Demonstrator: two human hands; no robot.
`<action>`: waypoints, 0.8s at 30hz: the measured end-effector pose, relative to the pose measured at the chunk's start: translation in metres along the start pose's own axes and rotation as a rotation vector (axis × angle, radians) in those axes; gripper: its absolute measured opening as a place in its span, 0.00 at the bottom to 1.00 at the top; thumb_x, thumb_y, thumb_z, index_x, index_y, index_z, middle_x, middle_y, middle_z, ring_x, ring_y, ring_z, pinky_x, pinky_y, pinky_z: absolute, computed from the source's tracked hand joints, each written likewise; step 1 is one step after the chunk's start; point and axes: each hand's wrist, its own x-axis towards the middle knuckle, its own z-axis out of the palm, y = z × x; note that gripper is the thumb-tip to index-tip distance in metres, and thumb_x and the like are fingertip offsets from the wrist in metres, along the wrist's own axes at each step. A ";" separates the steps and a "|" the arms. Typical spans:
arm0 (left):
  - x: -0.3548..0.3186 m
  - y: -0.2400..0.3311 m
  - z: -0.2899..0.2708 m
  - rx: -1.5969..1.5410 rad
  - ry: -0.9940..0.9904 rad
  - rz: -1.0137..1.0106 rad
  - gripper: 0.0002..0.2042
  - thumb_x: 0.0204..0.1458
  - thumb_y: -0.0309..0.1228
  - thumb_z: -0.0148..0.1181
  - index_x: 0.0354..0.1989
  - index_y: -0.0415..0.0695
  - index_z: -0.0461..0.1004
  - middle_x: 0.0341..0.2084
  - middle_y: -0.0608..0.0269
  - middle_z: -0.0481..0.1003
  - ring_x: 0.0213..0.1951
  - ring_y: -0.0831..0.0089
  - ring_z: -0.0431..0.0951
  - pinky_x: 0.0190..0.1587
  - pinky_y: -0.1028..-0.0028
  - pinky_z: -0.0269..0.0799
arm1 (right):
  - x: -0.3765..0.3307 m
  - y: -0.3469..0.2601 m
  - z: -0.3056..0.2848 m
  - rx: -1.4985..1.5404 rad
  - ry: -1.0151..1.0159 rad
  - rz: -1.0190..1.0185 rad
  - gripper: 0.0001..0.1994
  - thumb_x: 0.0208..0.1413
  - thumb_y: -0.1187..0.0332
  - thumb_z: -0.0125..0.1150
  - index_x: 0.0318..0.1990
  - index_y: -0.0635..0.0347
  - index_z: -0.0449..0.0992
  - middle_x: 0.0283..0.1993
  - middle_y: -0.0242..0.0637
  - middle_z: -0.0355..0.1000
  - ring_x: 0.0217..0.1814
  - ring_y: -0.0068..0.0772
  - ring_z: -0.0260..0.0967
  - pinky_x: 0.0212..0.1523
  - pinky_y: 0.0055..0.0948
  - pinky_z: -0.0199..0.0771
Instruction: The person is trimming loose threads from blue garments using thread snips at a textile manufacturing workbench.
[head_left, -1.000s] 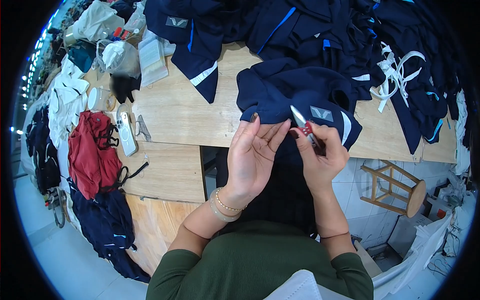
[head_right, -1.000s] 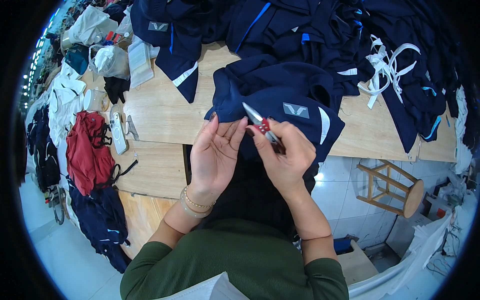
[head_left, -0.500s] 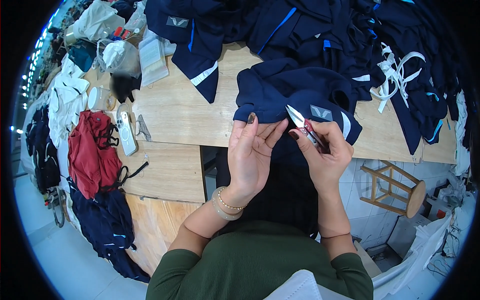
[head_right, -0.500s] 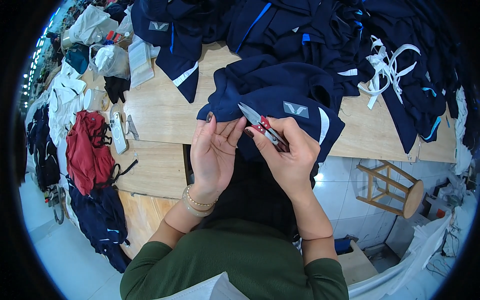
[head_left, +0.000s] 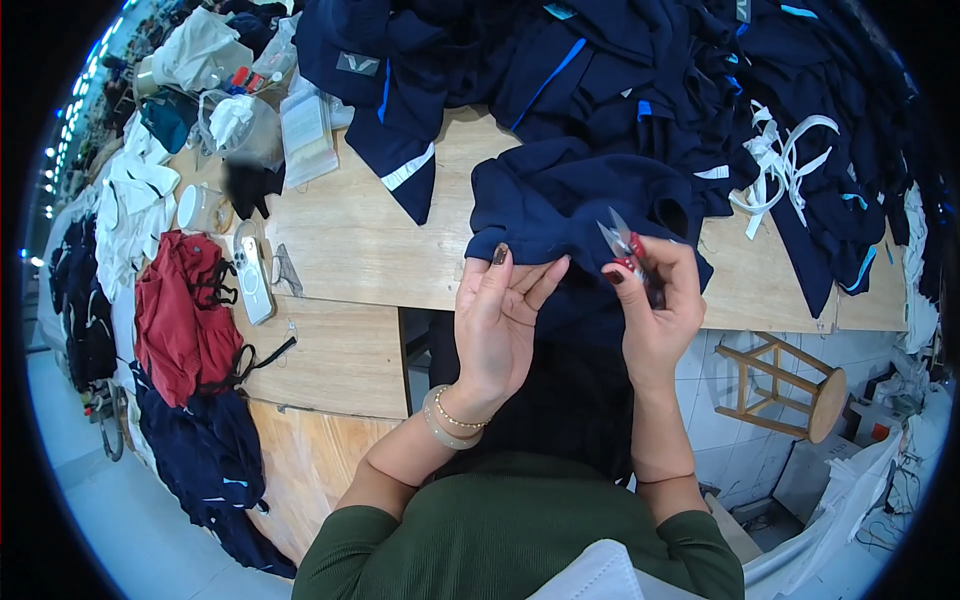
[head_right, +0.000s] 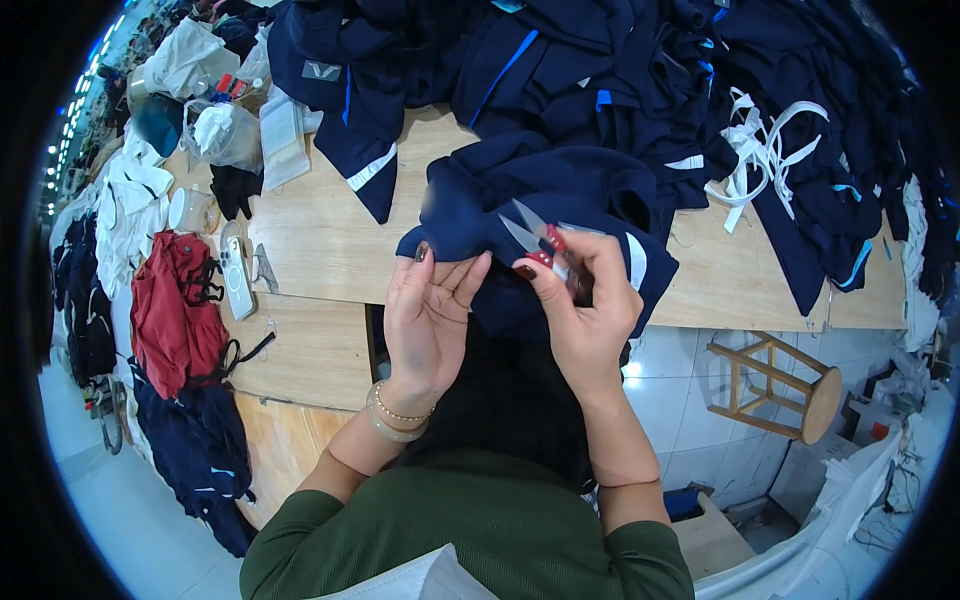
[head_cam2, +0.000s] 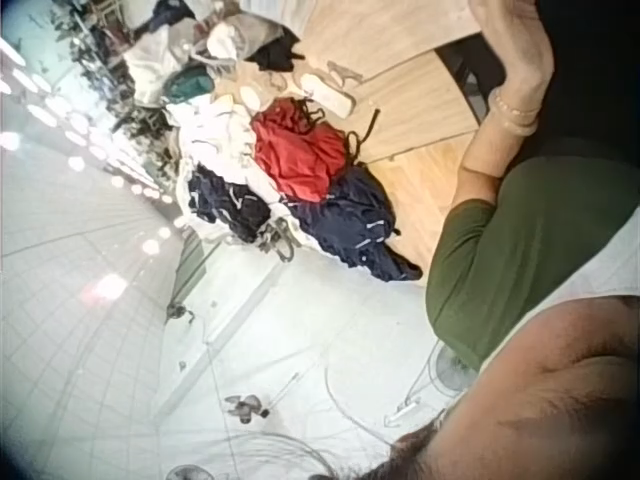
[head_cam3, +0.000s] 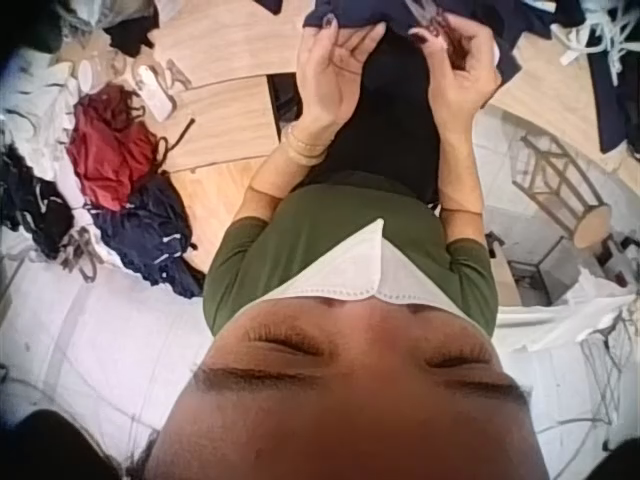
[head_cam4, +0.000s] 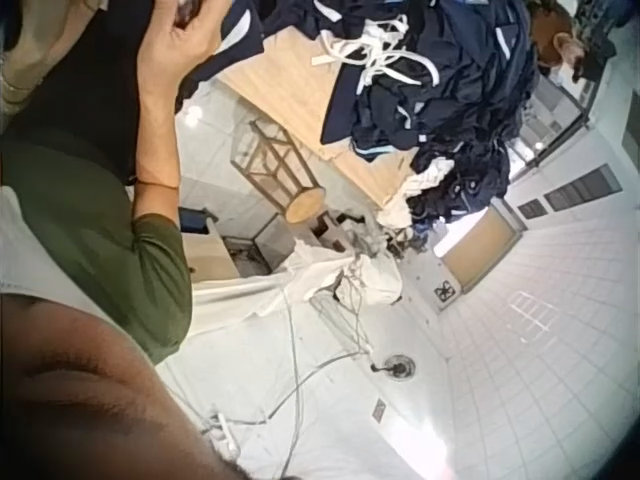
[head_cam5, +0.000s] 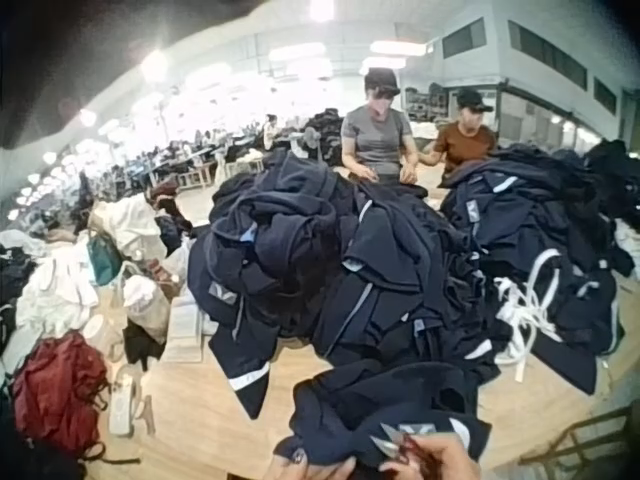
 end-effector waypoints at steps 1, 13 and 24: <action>0.000 0.000 0.002 0.013 0.026 -0.018 0.09 0.65 0.31 0.42 0.46 0.39 0.61 0.45 0.50 0.74 0.49 0.63 0.77 0.58 0.62 0.70 | 0.004 0.001 0.001 0.002 0.018 -0.038 0.15 0.49 0.72 0.69 0.43 0.66 0.73 0.33 0.30 0.72 0.31 0.14 0.65 0.29 0.13 0.62; -0.003 0.004 0.007 -0.005 0.037 -0.099 0.06 0.64 0.30 0.43 0.42 0.40 0.61 0.37 0.49 0.75 0.45 0.62 0.78 0.56 0.62 0.72 | 0.029 0.005 0.013 -0.114 -0.080 -0.319 0.12 0.37 0.88 0.55 0.30 0.64 0.73 0.24 0.35 0.64 0.25 0.27 0.62 0.24 0.21 0.56; -0.003 0.006 0.008 -0.019 -0.010 -0.104 0.07 0.64 0.29 0.40 0.45 0.40 0.61 0.42 0.49 0.75 0.47 0.63 0.78 0.58 0.62 0.70 | 0.030 -0.005 0.005 -0.085 -0.223 -0.305 0.14 0.40 0.86 0.61 0.37 0.63 0.77 0.27 0.33 0.67 0.25 0.24 0.63 0.26 0.19 0.60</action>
